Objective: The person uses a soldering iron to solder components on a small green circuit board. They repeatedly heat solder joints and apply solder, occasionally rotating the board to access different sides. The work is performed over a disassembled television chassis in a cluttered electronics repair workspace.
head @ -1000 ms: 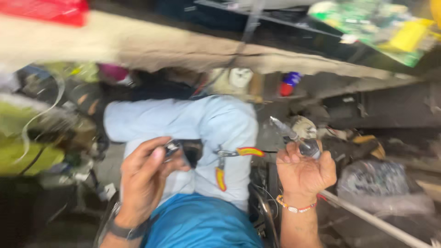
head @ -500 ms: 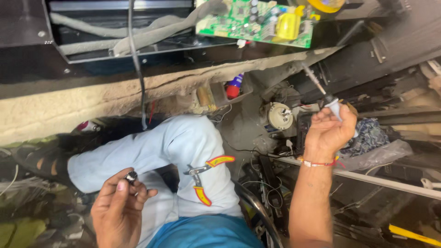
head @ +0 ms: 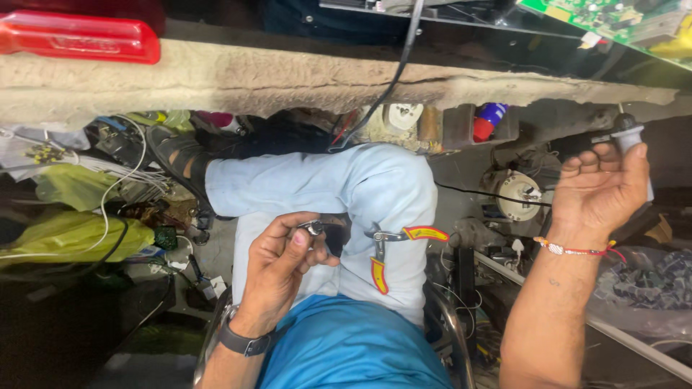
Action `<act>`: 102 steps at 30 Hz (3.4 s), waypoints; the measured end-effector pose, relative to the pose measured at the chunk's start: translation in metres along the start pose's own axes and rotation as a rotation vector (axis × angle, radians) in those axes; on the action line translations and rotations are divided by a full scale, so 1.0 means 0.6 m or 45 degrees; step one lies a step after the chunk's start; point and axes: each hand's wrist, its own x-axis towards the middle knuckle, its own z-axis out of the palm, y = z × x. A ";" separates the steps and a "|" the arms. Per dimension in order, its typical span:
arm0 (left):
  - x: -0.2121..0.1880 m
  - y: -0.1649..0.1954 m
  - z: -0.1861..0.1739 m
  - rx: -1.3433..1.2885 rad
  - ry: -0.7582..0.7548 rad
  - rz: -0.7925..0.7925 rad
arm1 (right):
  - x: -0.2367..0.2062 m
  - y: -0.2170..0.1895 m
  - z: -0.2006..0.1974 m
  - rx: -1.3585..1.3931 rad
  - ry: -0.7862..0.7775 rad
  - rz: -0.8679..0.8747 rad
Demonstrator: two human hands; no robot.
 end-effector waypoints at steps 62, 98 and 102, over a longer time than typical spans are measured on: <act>-0.016 -0.031 0.056 0.355 -0.136 0.165 | -0.312 0.078 0.307 -1.101 -1.380 -0.583; 0.229 0.271 0.500 1.395 -0.928 1.239 | -0.111 -0.152 0.344 -0.234 -0.157 -0.405; 0.215 0.263 0.510 1.337 -0.940 1.272 | -0.150 -0.166 0.375 -0.334 -0.183 -0.591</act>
